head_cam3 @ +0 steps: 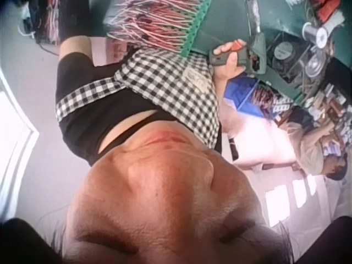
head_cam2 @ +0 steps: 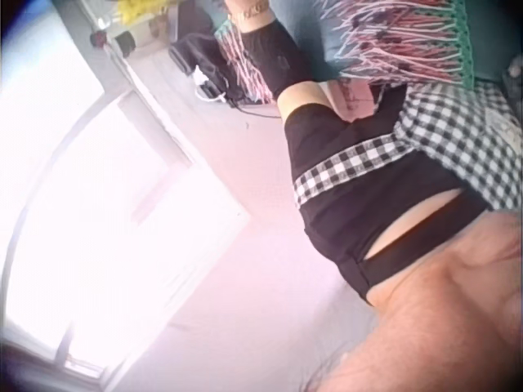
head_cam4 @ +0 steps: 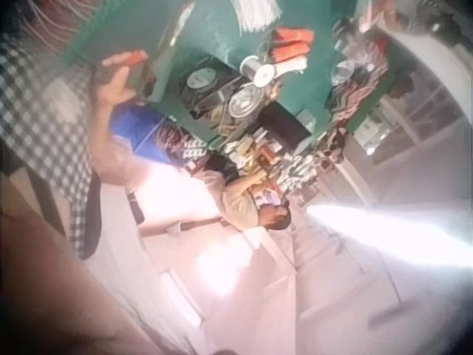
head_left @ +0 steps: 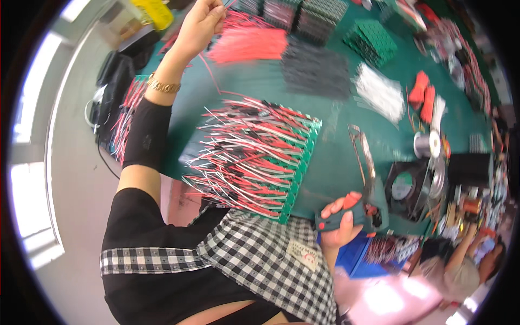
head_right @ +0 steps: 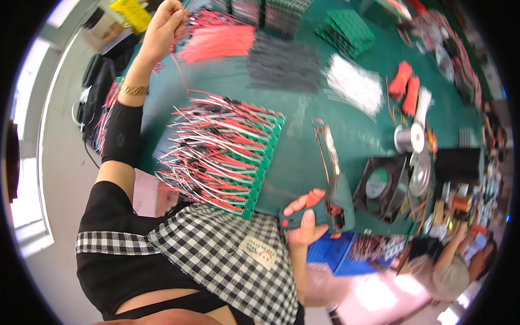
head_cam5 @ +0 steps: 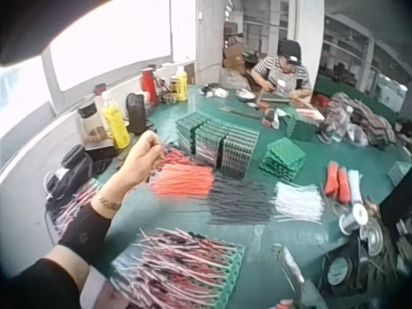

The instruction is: The person attaches wires to circuit board panels by taking wires from the table, positioning them onto the circuit boards, and soldering them in place using a soldering tool.

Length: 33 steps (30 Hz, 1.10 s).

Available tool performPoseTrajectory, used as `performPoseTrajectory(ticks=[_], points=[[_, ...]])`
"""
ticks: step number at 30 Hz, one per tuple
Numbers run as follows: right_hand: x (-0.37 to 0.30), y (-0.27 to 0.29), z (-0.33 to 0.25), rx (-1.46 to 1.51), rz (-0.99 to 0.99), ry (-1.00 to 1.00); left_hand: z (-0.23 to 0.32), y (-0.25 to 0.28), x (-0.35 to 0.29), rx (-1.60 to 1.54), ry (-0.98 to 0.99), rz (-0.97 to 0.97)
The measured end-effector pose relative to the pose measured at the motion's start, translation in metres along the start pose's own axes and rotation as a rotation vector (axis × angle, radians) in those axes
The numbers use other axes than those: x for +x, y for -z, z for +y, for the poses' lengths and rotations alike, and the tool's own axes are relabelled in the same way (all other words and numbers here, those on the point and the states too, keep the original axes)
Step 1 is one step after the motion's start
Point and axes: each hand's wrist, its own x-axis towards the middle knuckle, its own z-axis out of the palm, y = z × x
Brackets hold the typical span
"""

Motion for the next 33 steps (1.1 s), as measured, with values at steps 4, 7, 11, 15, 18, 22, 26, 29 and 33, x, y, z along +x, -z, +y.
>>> performPoseTrajectory(ticks=[4,7,11,15,18,22,26,29,33], points=[[0.000,-0.004,-0.009,0.014,-0.016,-0.040,0.020,-0.064,-0.042,0.461,-0.074,-0.231],[-0.001,0.001,-0.013,-0.022,-0.030,-0.086,0.038,-0.116,-0.070,0.358,-0.079,-0.563],[-0.016,-0.007,-0.016,-0.130,-0.045,-0.143,0.037,-0.135,-0.093,0.330,-0.042,-0.638],[-0.027,-0.001,-0.011,-0.157,-0.135,-0.146,0.028,-0.146,-0.101,0.444,-0.163,-0.613],[-0.028,-0.006,-0.013,-0.178,-0.153,-0.148,0.028,-0.148,-0.102,0.490,-0.170,-0.548],[-0.027,-0.006,-0.014,-0.243,-0.153,-0.143,0.028,-0.152,-0.104,0.524,-0.201,-0.527],[-0.025,-0.010,-0.011,-0.285,-0.174,-0.129,0.027,-0.152,-0.105,0.559,-0.250,-0.523],[-0.023,-0.013,-0.013,-0.338,-0.233,-0.126,0.026,-0.151,-0.106,0.578,-0.280,-0.511],[-0.025,-0.020,-0.016,-0.298,-0.088,-0.231,0.024,-0.152,-0.106,0.596,-0.315,-0.505]])
